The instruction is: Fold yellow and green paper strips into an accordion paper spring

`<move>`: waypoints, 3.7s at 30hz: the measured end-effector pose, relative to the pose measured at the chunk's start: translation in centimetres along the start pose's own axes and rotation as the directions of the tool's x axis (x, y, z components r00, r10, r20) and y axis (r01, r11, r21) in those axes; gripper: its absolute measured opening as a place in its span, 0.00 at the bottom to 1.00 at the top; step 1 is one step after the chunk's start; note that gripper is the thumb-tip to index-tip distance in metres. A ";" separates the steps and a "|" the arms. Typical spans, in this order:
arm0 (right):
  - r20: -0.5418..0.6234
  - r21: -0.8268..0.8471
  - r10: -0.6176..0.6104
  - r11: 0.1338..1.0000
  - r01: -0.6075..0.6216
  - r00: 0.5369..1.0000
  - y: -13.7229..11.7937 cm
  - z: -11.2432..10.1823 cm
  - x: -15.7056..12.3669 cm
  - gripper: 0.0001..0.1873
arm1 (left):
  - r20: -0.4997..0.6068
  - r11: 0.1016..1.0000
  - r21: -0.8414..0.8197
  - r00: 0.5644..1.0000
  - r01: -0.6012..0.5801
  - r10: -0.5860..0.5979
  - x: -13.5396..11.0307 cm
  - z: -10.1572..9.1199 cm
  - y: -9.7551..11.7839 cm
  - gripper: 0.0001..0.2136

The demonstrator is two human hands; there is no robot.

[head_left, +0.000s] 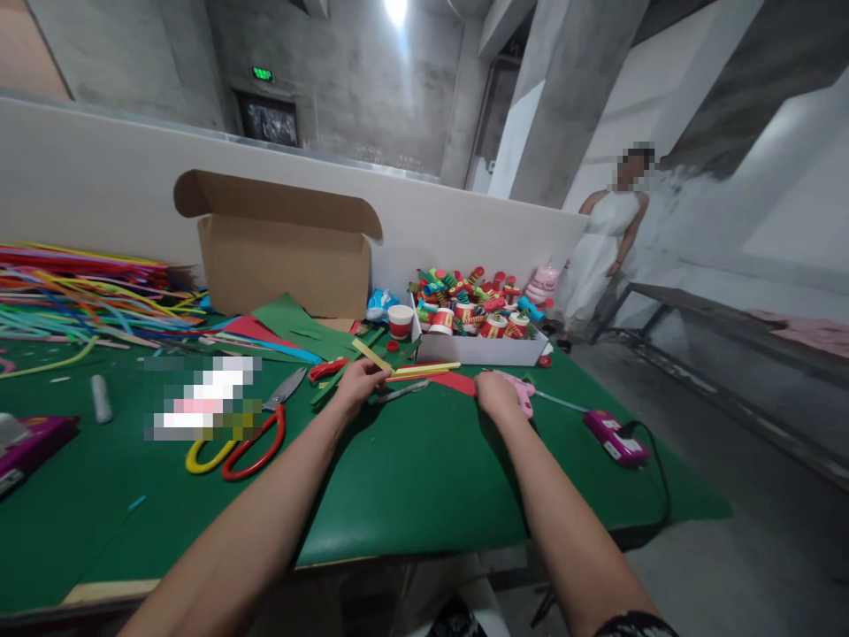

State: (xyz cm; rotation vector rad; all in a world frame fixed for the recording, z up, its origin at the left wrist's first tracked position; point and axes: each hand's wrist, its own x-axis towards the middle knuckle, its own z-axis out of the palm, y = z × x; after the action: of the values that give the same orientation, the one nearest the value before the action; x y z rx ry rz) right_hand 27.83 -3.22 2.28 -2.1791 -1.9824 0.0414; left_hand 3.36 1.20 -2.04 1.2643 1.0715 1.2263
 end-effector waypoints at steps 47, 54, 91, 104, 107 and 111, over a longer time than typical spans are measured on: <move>-0.065 0.986 0.061 -0.152 0.074 0.996 -10.7 5.4 2.0 0.16 | 0.292 0.768 0.464 0.895 -0.441 0.337 0.3 1.1 -0.6 0.08; -0.039 0.993 0.033 -0.107 0.042 0.999 -10.9 6.4 2.1 0.16 | 0.101 0.993 -0.050 0.989 -0.104 0.109 0.2 0.2 0.3 0.15; 0.035 0.997 -0.044 -0.062 -0.037 0.998 -11.0 7.0 1.9 0.15 | 0.024 0.996 -0.047 0.997 -0.076 0.077 -0.2 0.3 0.3 0.14; 0.133 0.991 -0.099 0.007 -0.133 0.986 -10.8 6.2 1.6 0.17 | 0.114 0.989 -0.112 0.990 0.100 -0.087 -0.6 -0.1 0.9 0.16; 0.101 0.995 -0.111 -0.002 -0.102 0.989 -10.9 6.0 1.6 0.18 | 0.107 0.987 -0.130 0.991 0.091 -0.077 -0.6 0.1 1.0 0.16; 0.183 0.981 -0.099 0.081 -0.175 0.978 -10.7 5.9 1.6 0.17 | 0.066 0.991 -0.075 0.992 0.115 -0.110 -0.4 0.1 0.4 0.16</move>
State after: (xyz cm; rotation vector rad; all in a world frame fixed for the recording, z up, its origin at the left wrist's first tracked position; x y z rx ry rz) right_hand 16.62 0.00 -1.63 -1.1745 -1.1334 1.3072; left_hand 3.36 0.76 -1.69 1.1591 1.0257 1.1264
